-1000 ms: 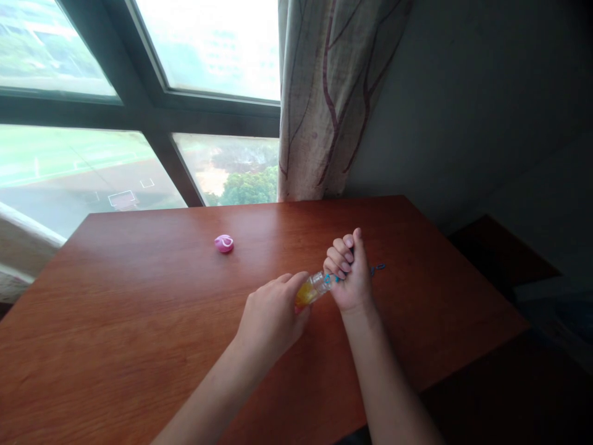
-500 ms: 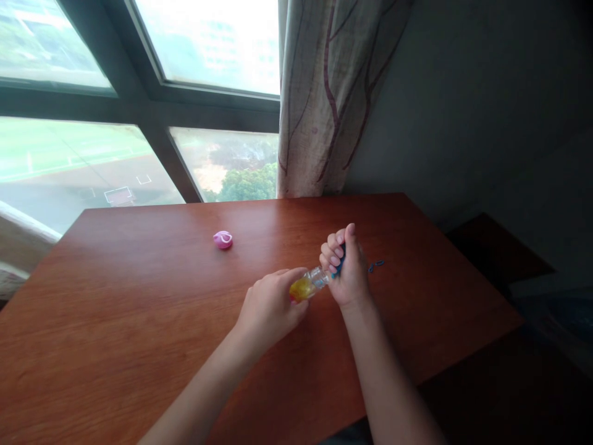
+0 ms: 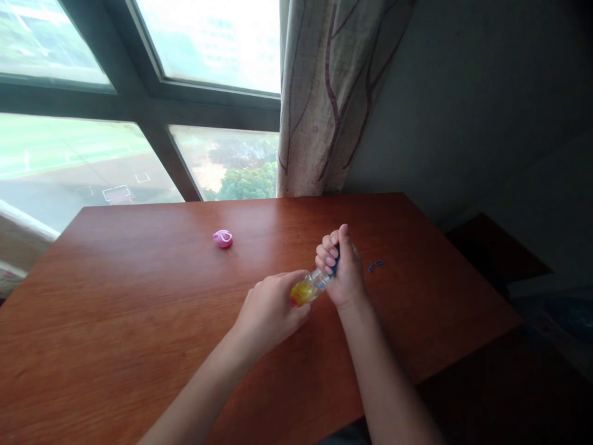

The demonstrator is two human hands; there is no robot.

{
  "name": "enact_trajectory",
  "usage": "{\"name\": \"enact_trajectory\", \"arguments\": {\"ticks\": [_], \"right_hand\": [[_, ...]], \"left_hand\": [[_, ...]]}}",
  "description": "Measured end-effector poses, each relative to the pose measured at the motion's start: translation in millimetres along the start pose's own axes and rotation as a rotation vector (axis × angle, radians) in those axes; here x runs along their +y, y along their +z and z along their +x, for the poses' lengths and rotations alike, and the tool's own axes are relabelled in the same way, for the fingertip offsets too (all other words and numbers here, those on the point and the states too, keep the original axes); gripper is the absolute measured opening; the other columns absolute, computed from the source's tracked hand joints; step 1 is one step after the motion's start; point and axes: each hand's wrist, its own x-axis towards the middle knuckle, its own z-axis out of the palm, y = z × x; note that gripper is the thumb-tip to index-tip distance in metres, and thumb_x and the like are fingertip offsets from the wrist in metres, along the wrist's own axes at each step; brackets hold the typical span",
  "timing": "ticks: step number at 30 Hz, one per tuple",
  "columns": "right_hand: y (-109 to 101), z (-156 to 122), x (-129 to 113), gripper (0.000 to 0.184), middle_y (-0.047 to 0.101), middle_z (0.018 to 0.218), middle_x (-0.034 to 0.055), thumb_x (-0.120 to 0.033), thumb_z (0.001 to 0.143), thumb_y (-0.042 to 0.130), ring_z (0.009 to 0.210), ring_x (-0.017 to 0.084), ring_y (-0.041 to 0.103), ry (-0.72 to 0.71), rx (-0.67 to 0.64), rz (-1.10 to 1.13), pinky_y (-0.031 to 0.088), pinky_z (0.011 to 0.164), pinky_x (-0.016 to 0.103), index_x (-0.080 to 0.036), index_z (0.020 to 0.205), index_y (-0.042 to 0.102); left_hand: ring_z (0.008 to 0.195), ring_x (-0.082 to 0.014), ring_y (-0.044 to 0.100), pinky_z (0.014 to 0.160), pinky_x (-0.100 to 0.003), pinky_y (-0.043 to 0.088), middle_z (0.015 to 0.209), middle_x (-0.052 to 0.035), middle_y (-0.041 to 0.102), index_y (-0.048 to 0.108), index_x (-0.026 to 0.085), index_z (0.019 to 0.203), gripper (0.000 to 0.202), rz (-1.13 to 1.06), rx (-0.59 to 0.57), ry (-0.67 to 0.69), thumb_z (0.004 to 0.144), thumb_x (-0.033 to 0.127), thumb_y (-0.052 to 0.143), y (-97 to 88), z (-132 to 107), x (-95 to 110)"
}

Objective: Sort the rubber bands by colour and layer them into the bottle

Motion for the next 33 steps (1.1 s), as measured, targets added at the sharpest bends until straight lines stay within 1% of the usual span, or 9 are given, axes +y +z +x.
{"name": "enact_trajectory", "arguments": {"ticks": [3, 7, 11, 16, 23, 26, 29, 31, 33], "right_hand": [[-0.9, 0.5, -1.1, 0.042, 0.034, 0.053, -0.0108, -0.046, 0.078, 0.074, 0.04, 0.003, 0.03, 0.002, 0.007, 0.015, 0.024, 0.032, 0.012, -0.019, 0.066, 0.044], [-3.4, 2.6, -1.8, 0.042, 0.032, 0.053, -0.0115, -0.044, 0.077, 0.075, 0.039, 0.002, 0.026, 0.04, 0.022, 0.085, 0.024, 0.032, 0.011, -0.019, 0.066, 0.043], [-4.1, 3.0, -0.9, 0.042, 0.031, 0.054, -0.0115, -0.043, 0.079, 0.074, 0.04, 0.002, 0.025, 0.056, 0.018, 0.124, 0.024, 0.032, 0.011, -0.02, 0.066, 0.042], [0.7, -0.9, 1.4, 0.042, 0.032, 0.053, -0.0111, -0.044, 0.08, 0.073, 0.04, 0.003, 0.026, 0.01, 0.025, 0.066, 0.025, 0.033, 0.012, -0.019, 0.066, 0.042], [3.1, -4.1, 8.2, 0.044, 0.038, 0.054, -0.0096, -0.049, 0.08, 0.07, 0.043, 0.004, 0.036, -0.067, 0.077, -0.037, 0.029, 0.037, 0.014, -0.019, 0.064, 0.042], [5.2, -5.0, 11.6, 0.045, 0.043, 0.056, -0.0077, -0.051, 0.081, 0.069, 0.047, 0.006, 0.043, -0.102, 0.088, -0.098, 0.034, 0.041, 0.016, -0.019, 0.063, 0.042], [10.3, -7.6, 14.1, 0.044, 0.046, 0.058, -0.0063, -0.05, 0.083, 0.066, 0.049, 0.007, 0.046, -0.152, 0.11, -0.128, 0.036, 0.044, 0.019, -0.019, 0.061, 0.042], [13.8, -9.5, 14.8, 0.043, 0.046, 0.057, -0.0064, -0.048, 0.085, 0.064, 0.049, 0.007, 0.046, -0.187, 0.135, -0.13, 0.036, 0.044, 0.019, -0.02, 0.061, 0.041], [15.9, -11.0, 15.1, 0.044, 0.042, 0.054, -0.0072, -0.048, 0.086, 0.062, 0.048, 0.008, 0.044, -0.212, 0.154, -0.136, 0.037, 0.045, 0.02, -0.021, 0.061, 0.038]], "left_hand": [[0.084, -0.0207, 0.065, 0.066, -0.024, 0.041, 0.103, -0.0025, 0.072, 0.066, 0.03, 0.116, 0.041, 0.03, -0.009, 0.01, 0.075, 0.027, 0.062, -2.1, -1.4, -1.2], [0.081, -0.0205, 0.065, 0.062, -0.024, 0.039, 0.103, -0.0027, 0.073, 0.067, 0.03, 0.114, 0.04, 0.067, -0.012, -0.002, 0.075, 0.028, 0.062, -4.6, -2.6, -1.4], [0.086, -0.0206, 0.066, 0.067, -0.023, 0.042, 0.102, -0.0029, 0.073, 0.068, 0.029, 0.112, 0.038, 0.036, -0.007, -0.017, 0.074, 0.025, 0.062, -3.8, -2.6, 1.2], [0.087, -0.0199, 0.066, 0.073, -0.023, 0.045, 0.098, -0.0021, 0.073, 0.069, 0.029, 0.11, 0.038, 0.011, 0.026, -0.022, 0.073, 0.021, 0.062, -0.4, -1.4, 4.5], [0.094, -0.0223, 0.067, 0.077, -0.025, 0.046, 0.104, -0.0015, 0.073, 0.065, 0.031, 0.115, 0.043, 0.05, 0.061, -0.005, 0.074, 0.02, 0.061, 5.7, 0.5, 3.3], [0.094, -0.0222, 0.067, 0.076, -0.025, 0.046, 0.105, -0.0018, 0.073, 0.065, 0.03, 0.115, 0.042, 0.03, 0.073, -0.002, 0.074, 0.022, 0.061, 6.9, 1.6, 3.6], [0.089, -0.0206, 0.067, 0.073, -0.024, 0.046, 0.103, -0.0021, 0.073, 0.067, 0.028, 0.112, 0.038, -0.031, 0.09, 0.004, 0.075, 0.023, 0.061, 6.1, 3.0, 5.4], [0.088, -0.0202, 0.066, 0.072, -0.023, 0.045, 0.101, -0.0022, 0.073, 0.068, 0.027, 0.111, 0.037, -0.063, 0.097, -0.007, 0.075, 0.022, 0.061, 4.9, 3.5, 7.0], [0.086, -0.0202, 0.065, 0.071, -0.023, 0.045, 0.099, -0.0022, 0.074, 0.069, 0.026, 0.11, 0.036, -0.086, 0.095, -0.027, 0.075, 0.021, 0.061, 4.0, 3.3, 8.2]]}}
